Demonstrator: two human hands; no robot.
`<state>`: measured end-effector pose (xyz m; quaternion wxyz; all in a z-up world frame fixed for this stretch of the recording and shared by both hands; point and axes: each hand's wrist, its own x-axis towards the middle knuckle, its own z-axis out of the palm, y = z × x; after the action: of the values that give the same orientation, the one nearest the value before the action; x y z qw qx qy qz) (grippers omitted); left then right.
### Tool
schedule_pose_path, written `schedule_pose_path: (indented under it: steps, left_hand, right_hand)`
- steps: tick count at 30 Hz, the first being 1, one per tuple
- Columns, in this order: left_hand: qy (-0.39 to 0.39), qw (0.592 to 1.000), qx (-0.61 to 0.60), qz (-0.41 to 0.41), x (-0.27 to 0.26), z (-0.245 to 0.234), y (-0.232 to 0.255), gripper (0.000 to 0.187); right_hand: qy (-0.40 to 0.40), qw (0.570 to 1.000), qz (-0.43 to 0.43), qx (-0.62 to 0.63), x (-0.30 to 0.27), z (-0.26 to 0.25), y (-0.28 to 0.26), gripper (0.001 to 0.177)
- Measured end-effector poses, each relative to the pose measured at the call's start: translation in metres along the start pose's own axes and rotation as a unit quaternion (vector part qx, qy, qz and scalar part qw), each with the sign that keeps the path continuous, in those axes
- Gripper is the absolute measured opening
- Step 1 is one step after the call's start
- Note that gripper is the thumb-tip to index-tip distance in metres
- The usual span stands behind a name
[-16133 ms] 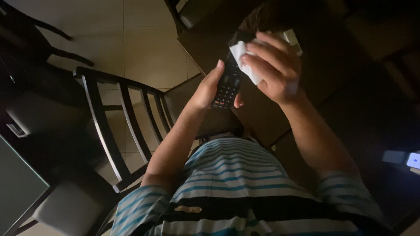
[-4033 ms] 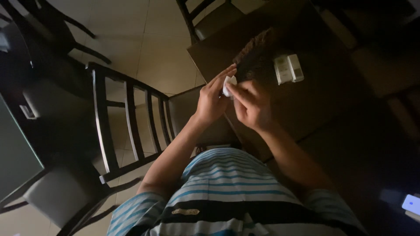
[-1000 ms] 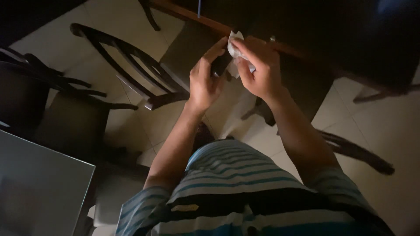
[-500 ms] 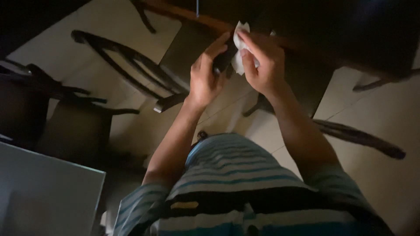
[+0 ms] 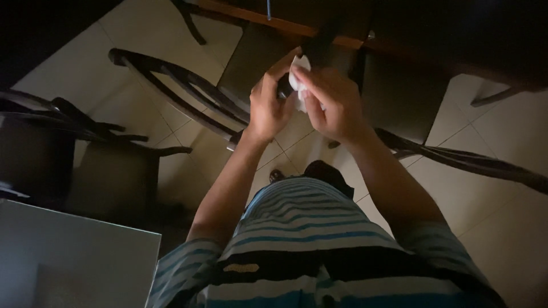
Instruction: Cleaning a remote control with a paper towel or wipe.
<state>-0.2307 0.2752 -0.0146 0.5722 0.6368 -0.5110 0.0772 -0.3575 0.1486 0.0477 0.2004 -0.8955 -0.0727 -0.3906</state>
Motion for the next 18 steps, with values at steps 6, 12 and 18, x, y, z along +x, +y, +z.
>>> schedule_pose_path:
  steps: [6, 12, 18]
  left_hand:
    - [0.003, 0.999, 0.010, 0.036, 0.003, -0.011, 0.002, 0.056]
    - [0.044, 0.998, 0.035, 0.014, 0.010, 0.010, -0.005, 0.057]
    - [0.069, 0.998, 0.011, 0.006, 0.018, 0.039, -0.003, 0.050]
  right_hand:
    - [0.045, 0.989, 0.136, 0.037, -0.012, 0.014, 0.039, 0.035]
    - [-0.042, 0.997, -0.028, -0.050, 0.016, -0.009, 0.011, 0.035]
    - [0.020, 0.996, 0.074, 0.041, -0.006, -0.019, 0.090, 0.033]
